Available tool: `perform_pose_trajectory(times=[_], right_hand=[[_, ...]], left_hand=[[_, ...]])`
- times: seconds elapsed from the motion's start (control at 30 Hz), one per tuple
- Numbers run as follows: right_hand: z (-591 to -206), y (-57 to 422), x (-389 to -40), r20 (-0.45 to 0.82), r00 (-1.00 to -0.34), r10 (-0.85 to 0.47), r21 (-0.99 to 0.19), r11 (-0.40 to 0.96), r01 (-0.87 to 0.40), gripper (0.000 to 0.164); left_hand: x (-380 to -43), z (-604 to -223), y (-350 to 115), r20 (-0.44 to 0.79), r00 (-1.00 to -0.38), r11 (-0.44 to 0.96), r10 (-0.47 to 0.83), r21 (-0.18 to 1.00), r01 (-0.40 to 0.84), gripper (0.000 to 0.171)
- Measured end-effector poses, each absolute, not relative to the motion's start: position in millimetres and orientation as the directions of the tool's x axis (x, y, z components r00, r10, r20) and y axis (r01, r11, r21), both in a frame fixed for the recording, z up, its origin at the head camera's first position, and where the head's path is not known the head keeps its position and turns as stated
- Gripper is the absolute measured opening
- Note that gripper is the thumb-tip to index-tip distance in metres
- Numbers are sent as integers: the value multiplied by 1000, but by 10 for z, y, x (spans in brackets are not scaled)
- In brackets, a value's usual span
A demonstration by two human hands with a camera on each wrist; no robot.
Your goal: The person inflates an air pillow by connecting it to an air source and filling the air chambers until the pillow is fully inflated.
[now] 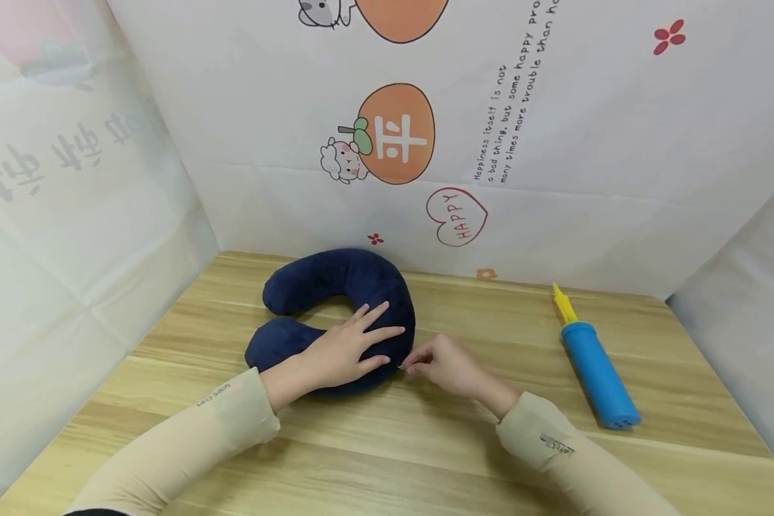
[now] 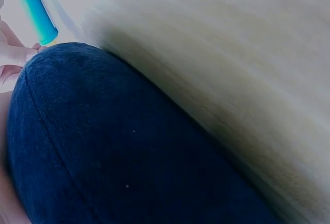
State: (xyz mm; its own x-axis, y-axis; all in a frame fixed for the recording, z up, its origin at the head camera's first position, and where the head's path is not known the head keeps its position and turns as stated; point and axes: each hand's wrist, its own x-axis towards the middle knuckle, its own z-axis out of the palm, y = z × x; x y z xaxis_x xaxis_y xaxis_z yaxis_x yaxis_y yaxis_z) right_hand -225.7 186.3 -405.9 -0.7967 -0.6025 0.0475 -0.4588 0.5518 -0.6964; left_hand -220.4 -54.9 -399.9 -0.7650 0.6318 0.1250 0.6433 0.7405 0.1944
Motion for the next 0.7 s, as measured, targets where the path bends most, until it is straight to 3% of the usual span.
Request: perform_pose_trajectory(times=[0.7], right_hand=[[-4078,1970,-2262,75,-796,-600,-711,528,-464,10]], left_hand=[[-2202,-3890,-734,24,-747,709,665,294,641,70]])
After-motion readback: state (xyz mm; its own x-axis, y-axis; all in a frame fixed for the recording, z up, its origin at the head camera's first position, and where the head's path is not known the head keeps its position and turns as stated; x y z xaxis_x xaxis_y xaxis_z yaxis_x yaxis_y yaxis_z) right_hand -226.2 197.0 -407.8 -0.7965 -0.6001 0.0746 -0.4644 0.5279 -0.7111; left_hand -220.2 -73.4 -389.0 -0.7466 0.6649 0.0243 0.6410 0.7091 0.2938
